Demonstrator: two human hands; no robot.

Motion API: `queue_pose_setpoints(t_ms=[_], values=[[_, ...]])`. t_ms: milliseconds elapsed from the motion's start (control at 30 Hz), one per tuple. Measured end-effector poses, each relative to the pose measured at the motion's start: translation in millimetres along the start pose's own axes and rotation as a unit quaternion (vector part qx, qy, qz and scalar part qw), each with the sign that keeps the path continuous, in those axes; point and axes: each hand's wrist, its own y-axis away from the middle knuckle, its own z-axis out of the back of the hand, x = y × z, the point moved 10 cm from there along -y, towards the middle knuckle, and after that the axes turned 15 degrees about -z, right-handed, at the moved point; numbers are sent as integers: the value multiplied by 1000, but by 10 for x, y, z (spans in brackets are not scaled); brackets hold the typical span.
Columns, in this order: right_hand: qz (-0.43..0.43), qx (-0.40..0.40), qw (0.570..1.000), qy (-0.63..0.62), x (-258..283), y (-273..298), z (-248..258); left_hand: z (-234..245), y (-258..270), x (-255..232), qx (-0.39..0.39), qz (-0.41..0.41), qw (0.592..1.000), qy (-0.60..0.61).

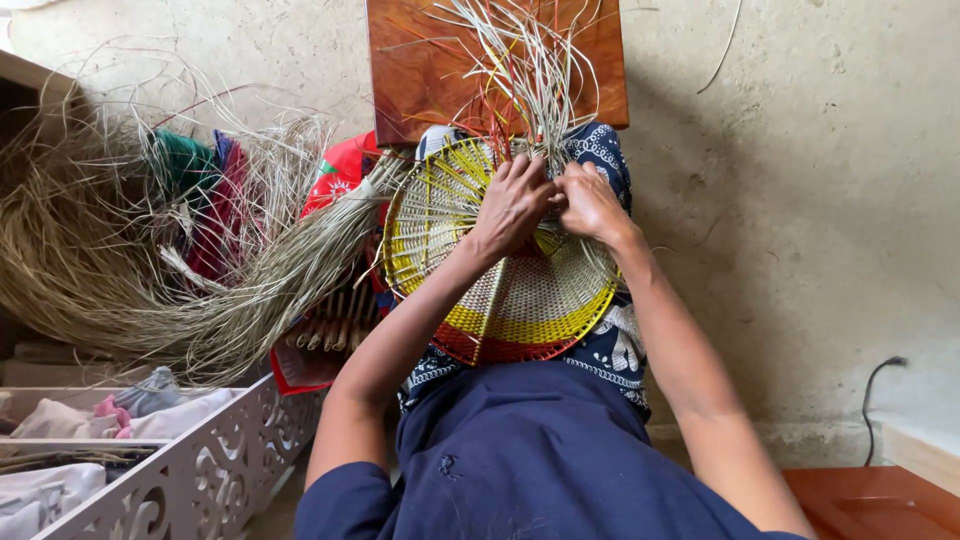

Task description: Weaving natural fibers into a circular frame to create a decorative fan

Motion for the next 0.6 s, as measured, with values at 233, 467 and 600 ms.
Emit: queue_pose_setpoints(t_ms=[233,467,600], values=[[30,-14,999,-15,224,151,259,113,-58,-57,24,-16,999,-27],[32,-5,999,-39,212,183,255,68,-10,-40,105,-37,992,-57],[6,-5,1000,-15,101,147,158,261,219,-150,132,-26,990,33]])
